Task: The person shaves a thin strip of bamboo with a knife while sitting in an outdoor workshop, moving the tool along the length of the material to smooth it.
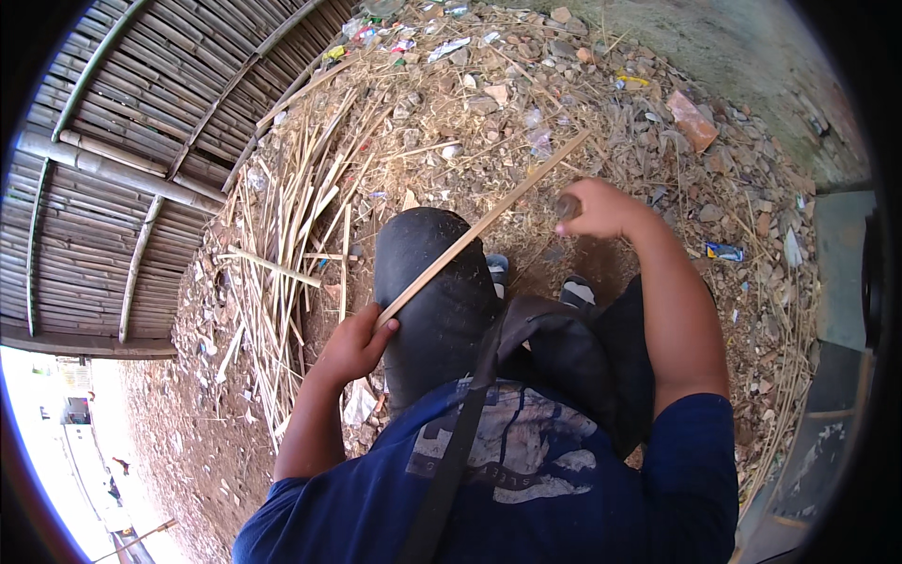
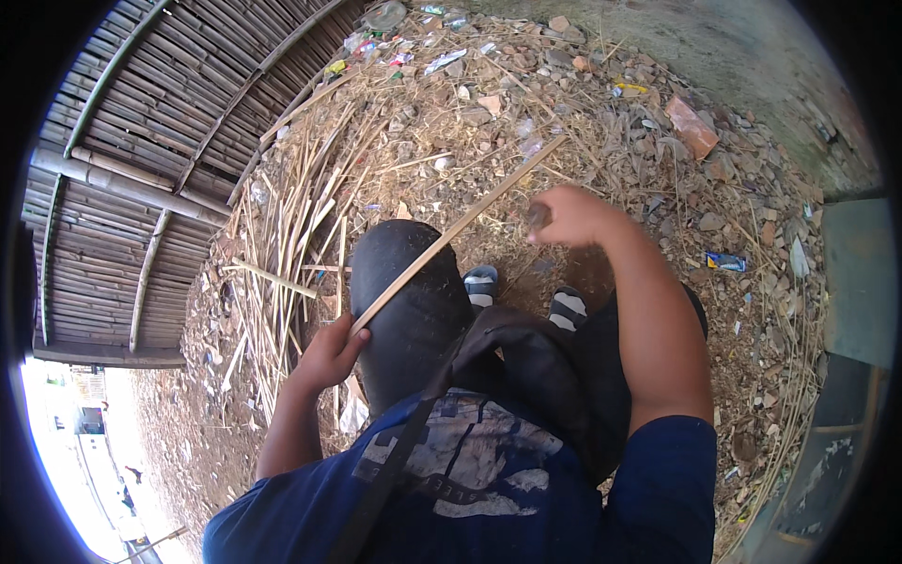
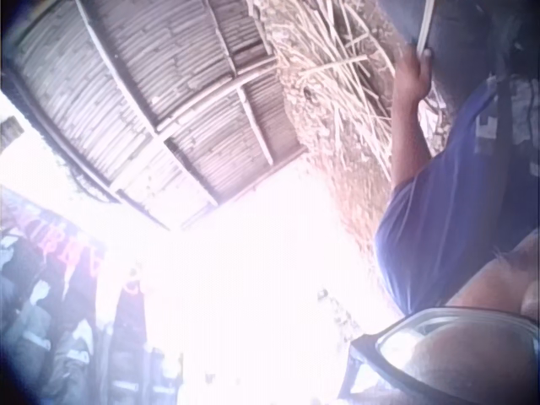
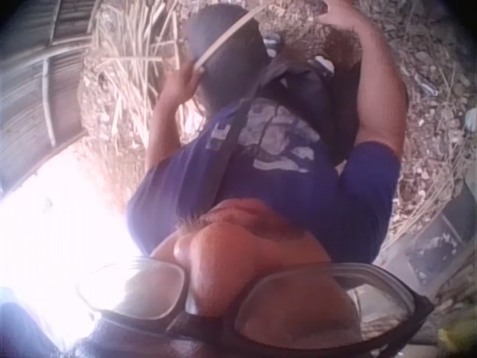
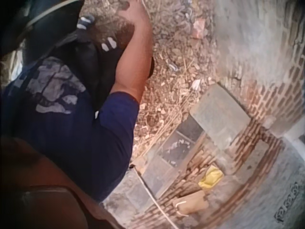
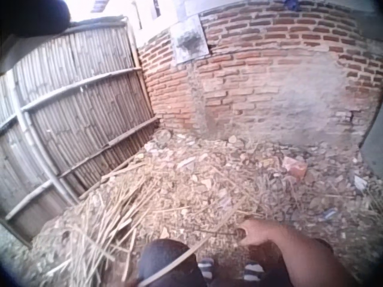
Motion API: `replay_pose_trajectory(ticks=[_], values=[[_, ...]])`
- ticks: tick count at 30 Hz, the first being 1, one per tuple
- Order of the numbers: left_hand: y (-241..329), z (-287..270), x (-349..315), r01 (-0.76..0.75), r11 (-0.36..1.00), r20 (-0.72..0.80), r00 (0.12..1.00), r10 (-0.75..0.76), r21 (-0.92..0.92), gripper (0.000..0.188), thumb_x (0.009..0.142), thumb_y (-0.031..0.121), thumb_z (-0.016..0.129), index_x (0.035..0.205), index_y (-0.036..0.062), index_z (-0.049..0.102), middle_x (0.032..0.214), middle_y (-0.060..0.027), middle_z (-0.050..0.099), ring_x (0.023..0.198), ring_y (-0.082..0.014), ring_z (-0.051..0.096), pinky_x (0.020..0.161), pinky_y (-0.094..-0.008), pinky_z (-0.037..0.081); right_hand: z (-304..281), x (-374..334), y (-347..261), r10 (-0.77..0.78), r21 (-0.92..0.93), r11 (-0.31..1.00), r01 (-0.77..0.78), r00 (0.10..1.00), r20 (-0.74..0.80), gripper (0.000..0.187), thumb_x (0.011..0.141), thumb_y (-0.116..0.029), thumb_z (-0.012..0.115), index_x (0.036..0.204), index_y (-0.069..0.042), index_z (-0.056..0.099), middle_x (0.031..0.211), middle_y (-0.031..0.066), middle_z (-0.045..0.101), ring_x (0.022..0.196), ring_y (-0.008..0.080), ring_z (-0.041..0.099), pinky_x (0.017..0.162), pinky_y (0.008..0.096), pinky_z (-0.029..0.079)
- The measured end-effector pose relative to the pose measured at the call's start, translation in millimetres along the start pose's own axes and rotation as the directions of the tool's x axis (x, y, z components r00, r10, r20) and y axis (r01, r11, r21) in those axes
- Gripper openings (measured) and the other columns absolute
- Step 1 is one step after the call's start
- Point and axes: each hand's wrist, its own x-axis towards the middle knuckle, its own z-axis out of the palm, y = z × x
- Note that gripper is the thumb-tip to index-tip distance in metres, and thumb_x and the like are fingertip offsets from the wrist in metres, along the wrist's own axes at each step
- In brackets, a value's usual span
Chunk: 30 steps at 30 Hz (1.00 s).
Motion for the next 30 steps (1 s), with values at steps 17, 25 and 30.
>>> replay_pose_trajectory(ticks=[17,25,30], values=[[1.8,4.9,-5.1,-0.008,0.997,-0.069,0.998,0.013,0.071,0.044,0.097,0.046,0.058,0.100,0.0025,0.055,0.081,-0.0249,0.065,0.082,-0.0476,0.065,0.073,-0.0535,0.049,-20.4,-3.6,48.7,0.363,0.275,0.909,-0.313,0.919,-0.152,0.044,0.078,-0.032,0.081,0.102,0.001,0.065,0.087,0.0130,0.069,0.081,0.0253,0.065,0.077,0.0403,0.052],[6.5,5.7,-8.6,0.017,0.995,-0.051,0.999,-0.012,0.096,0.036,0.097,0.039,0.059,0.098,0.0034,0.057,0.081,-0.0246,0.066,0.080,-0.0456,0.065,0.071,-0.0538,0.050,-16.4,-14.1,-23.3,0.039,-0.136,0.990,-0.037,0.999,0.007,0.041,0.076,-0.030,0.081,0.099,0.000,0.067,0.096,0.0171,0.069,0.088,0.0313,0.067,0.078,0.0419,0.051],[15.8,1.1,-8.1,-0.013,0.997,-0.061,0.998,0.017,0.075,0.032,0.099,0.035,0.058,0.098,0.0028,0.057,0.079,-0.0246,0.065,0.080,-0.0460,0.065,0.072,-0.0542,0.050,-15.3,-16.7,33.8,0.163,-0.043,0.981,-0.188,0.927,-0.339,0.038,0.075,-0.032,0.081,0.095,-0.002,0.067,0.091,0.0173,0.068,0.087,0.0320,0.067,0.077,0.0418,0.051]])
